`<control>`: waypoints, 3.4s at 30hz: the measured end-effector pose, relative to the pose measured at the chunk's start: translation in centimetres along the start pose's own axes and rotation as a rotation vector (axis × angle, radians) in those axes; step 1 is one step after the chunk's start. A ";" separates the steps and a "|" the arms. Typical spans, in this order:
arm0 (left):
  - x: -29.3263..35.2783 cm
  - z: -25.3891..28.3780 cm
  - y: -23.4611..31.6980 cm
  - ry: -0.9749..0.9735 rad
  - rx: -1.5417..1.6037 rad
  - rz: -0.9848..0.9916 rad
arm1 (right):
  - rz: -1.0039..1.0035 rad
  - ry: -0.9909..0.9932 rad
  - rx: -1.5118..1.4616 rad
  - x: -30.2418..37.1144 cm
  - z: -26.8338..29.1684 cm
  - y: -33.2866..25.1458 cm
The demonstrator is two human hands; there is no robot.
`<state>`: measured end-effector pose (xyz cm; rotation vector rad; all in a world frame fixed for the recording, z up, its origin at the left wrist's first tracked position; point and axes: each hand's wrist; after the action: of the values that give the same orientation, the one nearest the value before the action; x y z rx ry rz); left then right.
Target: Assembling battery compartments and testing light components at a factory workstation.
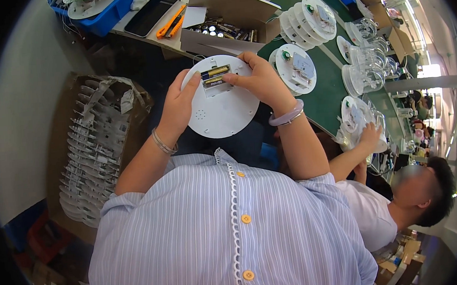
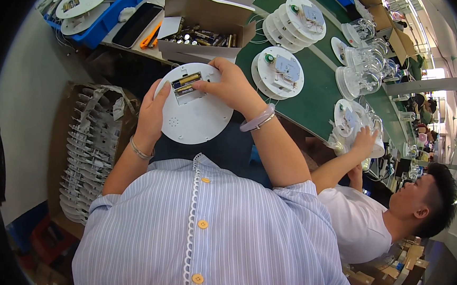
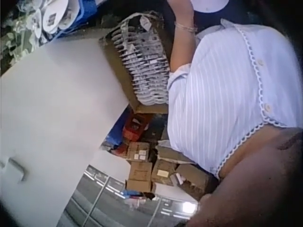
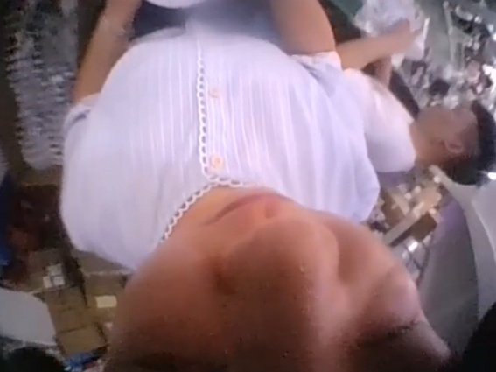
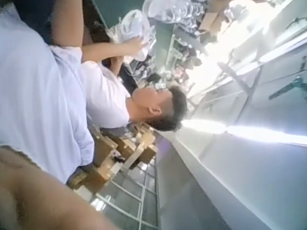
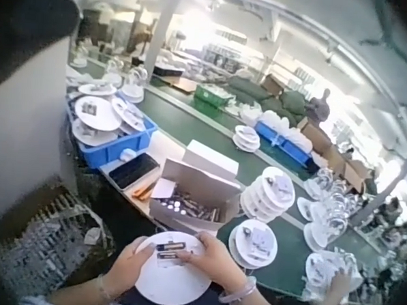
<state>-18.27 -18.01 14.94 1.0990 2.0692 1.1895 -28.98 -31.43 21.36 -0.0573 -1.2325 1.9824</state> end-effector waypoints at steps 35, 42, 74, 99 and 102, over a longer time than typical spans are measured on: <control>-1.5 3.0 0.1 0.202 0.287 0.104 | 0.483 0.232 -0.260 -5.0 0.1 -1.5; -1.4 2.2 0.4 0.225 0.247 0.071 | 0.622 0.136 0.177 -1.0 -2.1 -1.7; -1.1 1.9 1.2 0.003 0.223 0.171 | 0.258 0.046 -0.547 1.1 -2.5 1.1; 1.9 1.4 6.1 -0.392 0.912 0.405 | 0.319 -0.571 -0.775 1.8 -5.3 -0.1; 2.1 0.8 8.2 -0.506 0.835 0.283 | 0.266 -0.609 -0.761 2.7 -5.1 -0.4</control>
<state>-15.55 -13.51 21.63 1.8717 2.0398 0.0404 -28.46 -25.88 19.94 0.0096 -2.4358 1.6703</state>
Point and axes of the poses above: each hand's wrist, its own x-axis away from the middle knuckle, its own z-axis out of the back of the hand, y = z × x, and after that the axes turned 8 degrees about -z, right-handed
